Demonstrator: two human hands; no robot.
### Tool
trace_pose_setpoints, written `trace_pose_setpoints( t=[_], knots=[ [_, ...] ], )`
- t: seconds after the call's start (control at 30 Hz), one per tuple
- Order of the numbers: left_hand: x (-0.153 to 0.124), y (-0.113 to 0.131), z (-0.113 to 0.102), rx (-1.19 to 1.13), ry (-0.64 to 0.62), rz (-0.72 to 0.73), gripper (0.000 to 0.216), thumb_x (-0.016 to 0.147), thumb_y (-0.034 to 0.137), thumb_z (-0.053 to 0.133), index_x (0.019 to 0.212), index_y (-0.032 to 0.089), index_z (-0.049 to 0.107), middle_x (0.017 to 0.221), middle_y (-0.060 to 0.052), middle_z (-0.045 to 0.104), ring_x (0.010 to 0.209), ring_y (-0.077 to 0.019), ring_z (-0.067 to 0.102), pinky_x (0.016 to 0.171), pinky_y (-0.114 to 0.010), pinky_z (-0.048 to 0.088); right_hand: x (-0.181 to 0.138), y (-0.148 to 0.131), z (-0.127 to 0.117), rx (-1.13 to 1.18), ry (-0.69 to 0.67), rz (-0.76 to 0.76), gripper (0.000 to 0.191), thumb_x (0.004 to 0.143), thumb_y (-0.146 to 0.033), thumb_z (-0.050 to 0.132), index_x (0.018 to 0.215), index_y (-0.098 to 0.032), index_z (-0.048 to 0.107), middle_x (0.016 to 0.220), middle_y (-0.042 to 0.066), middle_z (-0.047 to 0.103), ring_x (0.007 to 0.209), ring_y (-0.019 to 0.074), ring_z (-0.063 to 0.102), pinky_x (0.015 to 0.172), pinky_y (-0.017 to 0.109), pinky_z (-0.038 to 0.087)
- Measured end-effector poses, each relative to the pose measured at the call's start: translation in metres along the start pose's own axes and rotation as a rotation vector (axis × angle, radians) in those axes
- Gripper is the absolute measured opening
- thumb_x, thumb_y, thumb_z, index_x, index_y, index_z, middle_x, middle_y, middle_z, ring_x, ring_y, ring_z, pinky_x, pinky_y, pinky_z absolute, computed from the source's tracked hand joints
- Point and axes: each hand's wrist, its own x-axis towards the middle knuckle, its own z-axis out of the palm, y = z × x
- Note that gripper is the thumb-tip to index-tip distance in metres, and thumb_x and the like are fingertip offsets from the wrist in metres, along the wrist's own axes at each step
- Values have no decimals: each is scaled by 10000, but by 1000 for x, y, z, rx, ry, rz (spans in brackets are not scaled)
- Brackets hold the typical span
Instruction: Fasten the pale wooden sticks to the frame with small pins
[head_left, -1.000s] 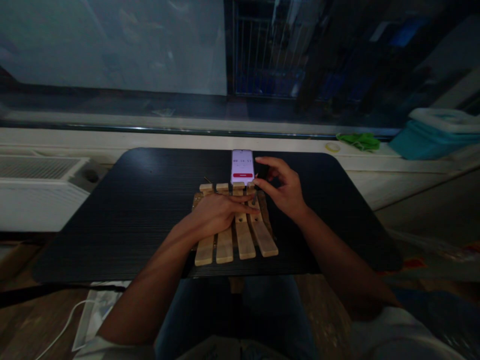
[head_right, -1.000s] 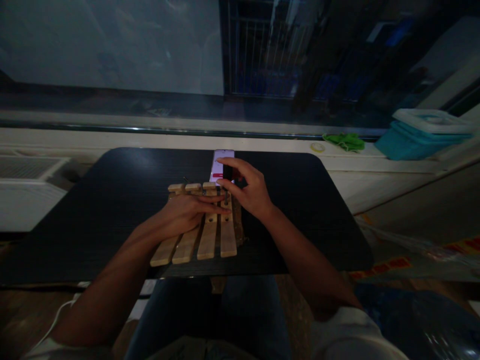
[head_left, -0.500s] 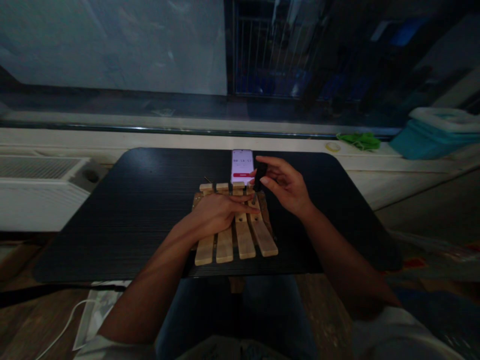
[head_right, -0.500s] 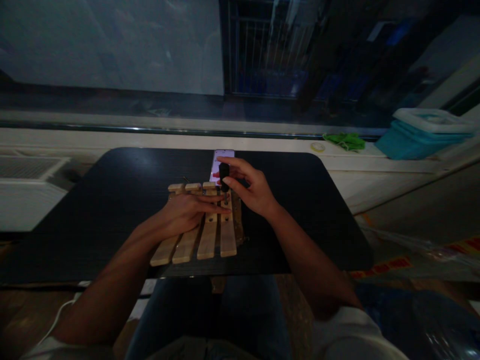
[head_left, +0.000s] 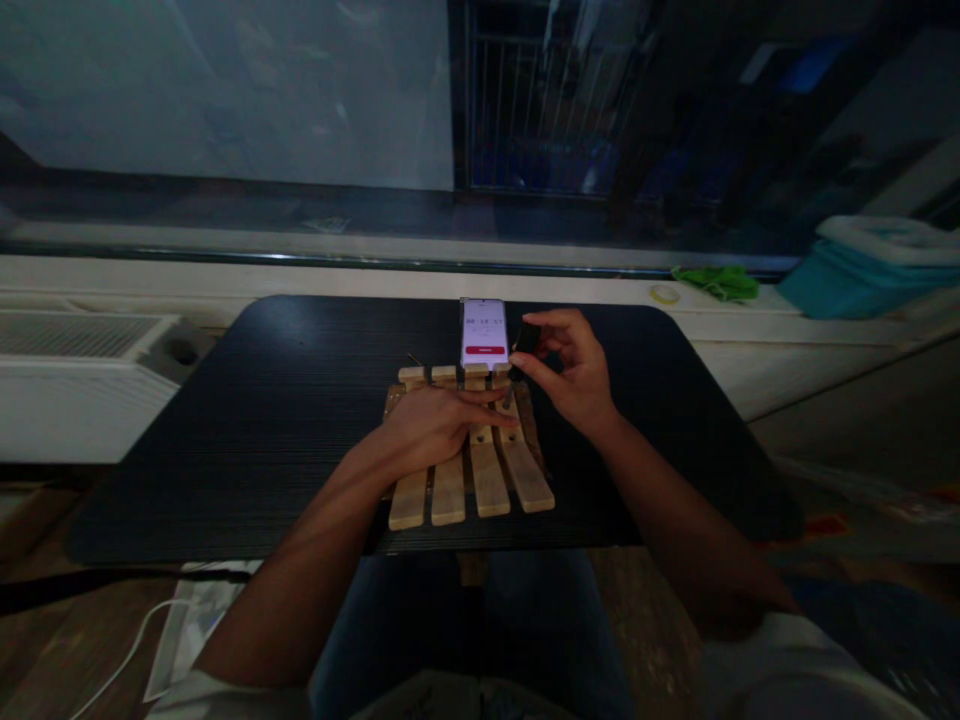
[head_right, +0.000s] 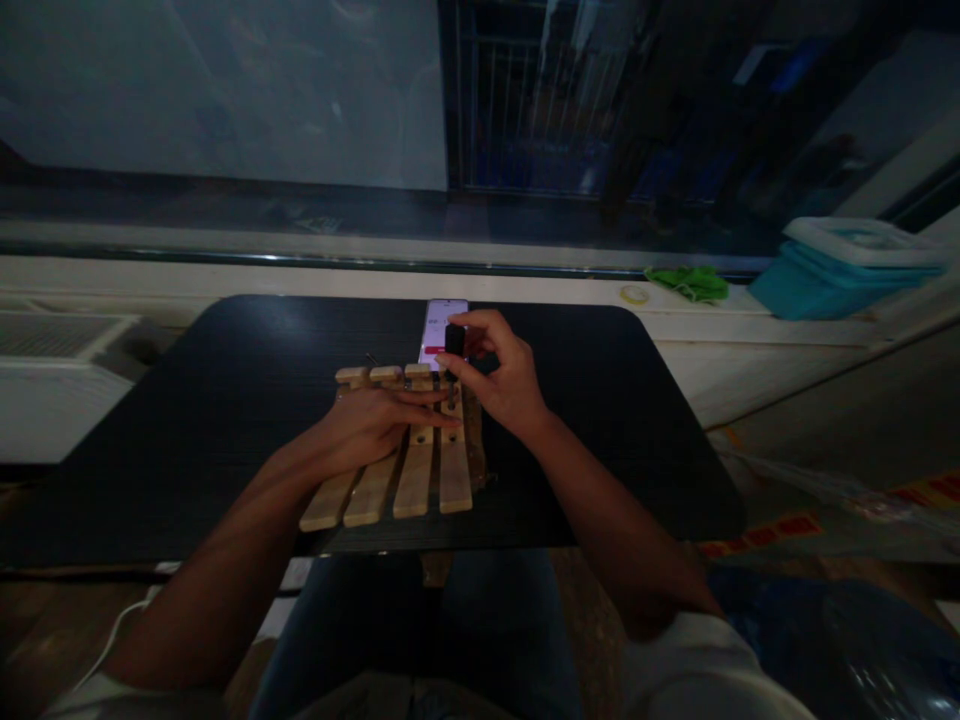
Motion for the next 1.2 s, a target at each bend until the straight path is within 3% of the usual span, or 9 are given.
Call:
trace_pose_setpoints(
  t=[0.23,0.53,0.77,0.97,1.2],
  knots=[
    [0,2,-2,6,-14,-4,651,760,-20,428,1224,403,601,1425,113,439,1212,-184,561,951,-311,493,1,-4,-2,-30,-43,-90,282,789,-280,678,1062,-277,607,1015,-3,667,791,134,636,677,292,556],
    [-1,-1,2,20,1,-9,663,766,-18,436,1222,437,591,1414,124,460,1216,-182,557,941,-306,499,2,-3,-17,78,-316,-62,339,887,-259,550,1223,-298,570,1175,11,668,1026,152,650,892,345,555],
    [-1,-1,3,-4,27,10,647,781,-17,422,1217,426,601,1395,106,488,1204,-197,568,940,-336,507,1,-1,-16,123,-249,39,420,815,-284,653,1223,-328,565,1147,-8,662,926,130,660,815,296,578],
    [-1,0,2,-25,26,5,635,777,-13,427,1210,411,612,1393,97,491,1193,-209,577,918,-343,520,1,-4,-12,52,-172,0,369,759,-344,712,1115,-300,626,1036,-5,676,802,134,629,703,295,554],
    [-1,1,1,19,21,22,541,849,69,435,1220,427,598,1394,105,494,1179,-189,586,903,-319,515,-1,-2,-9,-6,-147,-41,348,778,-339,695,1114,-295,616,999,-2,673,766,141,605,675,308,524]
  ],
)
